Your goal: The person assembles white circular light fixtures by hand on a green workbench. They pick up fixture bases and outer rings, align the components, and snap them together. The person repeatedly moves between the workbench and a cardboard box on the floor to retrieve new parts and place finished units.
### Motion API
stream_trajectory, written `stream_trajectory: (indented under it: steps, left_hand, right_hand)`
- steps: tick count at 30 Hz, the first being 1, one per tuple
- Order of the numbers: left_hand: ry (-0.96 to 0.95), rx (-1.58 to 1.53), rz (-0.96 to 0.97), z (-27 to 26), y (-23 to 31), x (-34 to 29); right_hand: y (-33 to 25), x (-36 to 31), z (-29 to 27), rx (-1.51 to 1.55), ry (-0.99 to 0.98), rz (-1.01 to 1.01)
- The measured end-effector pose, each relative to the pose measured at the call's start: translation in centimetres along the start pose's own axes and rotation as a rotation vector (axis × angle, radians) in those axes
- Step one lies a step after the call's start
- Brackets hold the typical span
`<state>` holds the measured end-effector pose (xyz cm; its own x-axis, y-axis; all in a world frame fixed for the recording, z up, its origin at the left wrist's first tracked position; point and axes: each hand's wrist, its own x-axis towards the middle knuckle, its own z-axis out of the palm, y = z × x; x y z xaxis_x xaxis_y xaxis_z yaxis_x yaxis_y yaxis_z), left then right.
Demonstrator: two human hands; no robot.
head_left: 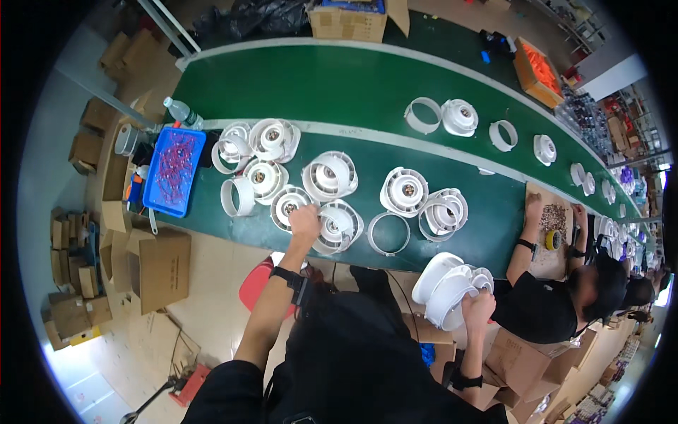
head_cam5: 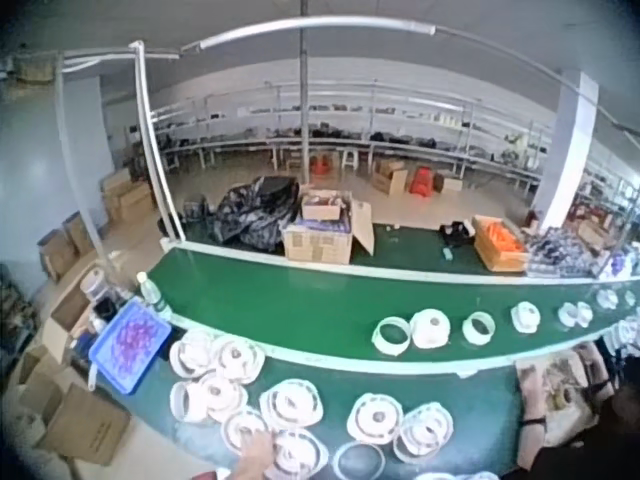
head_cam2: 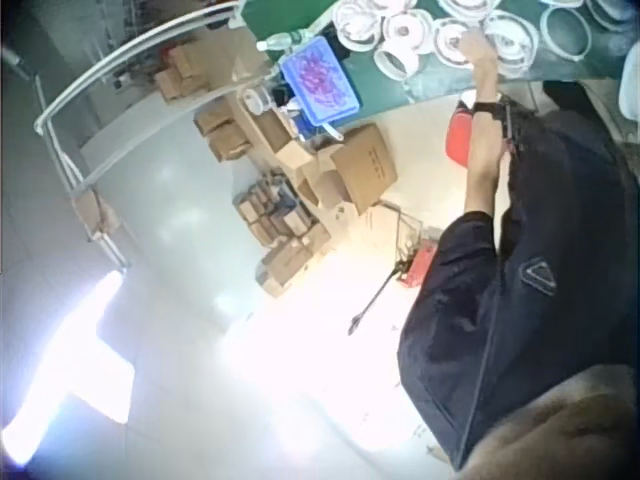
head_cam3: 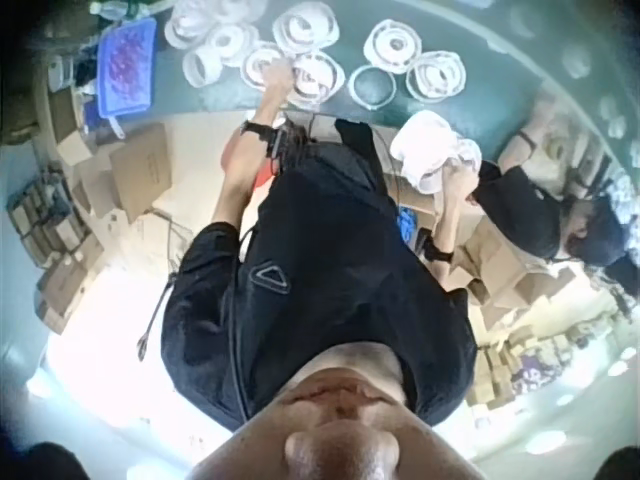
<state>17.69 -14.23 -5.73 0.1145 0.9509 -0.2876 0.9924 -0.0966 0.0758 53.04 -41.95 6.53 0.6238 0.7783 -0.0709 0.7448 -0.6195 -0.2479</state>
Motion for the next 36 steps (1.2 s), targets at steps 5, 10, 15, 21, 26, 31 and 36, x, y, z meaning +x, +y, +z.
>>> stream_trajectory:
  steps: [5, 10, 15, 21, 26, 31, 36]
  left_hand:
    - [0.021, -0.145, 0.086, -1.7, 0.2, -0.1]
    - [0.113, -0.364, 0.193, -2.9, -0.8, -0.7]
    - [-0.104, -0.296, 0.311, -5.9, -1.3, 0.3]
    - [-0.434, -0.799, 0.471, -17.5, 0.8, 2.8]
    - [-0.387, -1.321, 0.55, -18.8, 4.6, 9.7]
    - [-0.008, -0.994, 0.406, -15.2, 3.8, 19.8]
    - [-0.047, -0.89, 0.058, -13.9, 4.3, 26.1]
  right_hand:
    - [3.3, 2.2, 4.1, -0.074, -0.043, 0.192]
    - [3.0, 3.1, 5.5, -0.012, -0.045, 0.332]
    - [-2.3, 6.2, 0.0, -0.028, -0.011, 0.153]
    - [-16.1, 14.2, -3.9, 0.031, 0.052, -0.167]
    - [-27.3, 23.9, 2.5, -0.07, 0.037, -0.361]
    - [-36.8, 32.0, 10.8, -0.138, -0.07, -0.372]
    - [-40.2, 36.6, 17.5, -0.069, -0.144, -0.289]
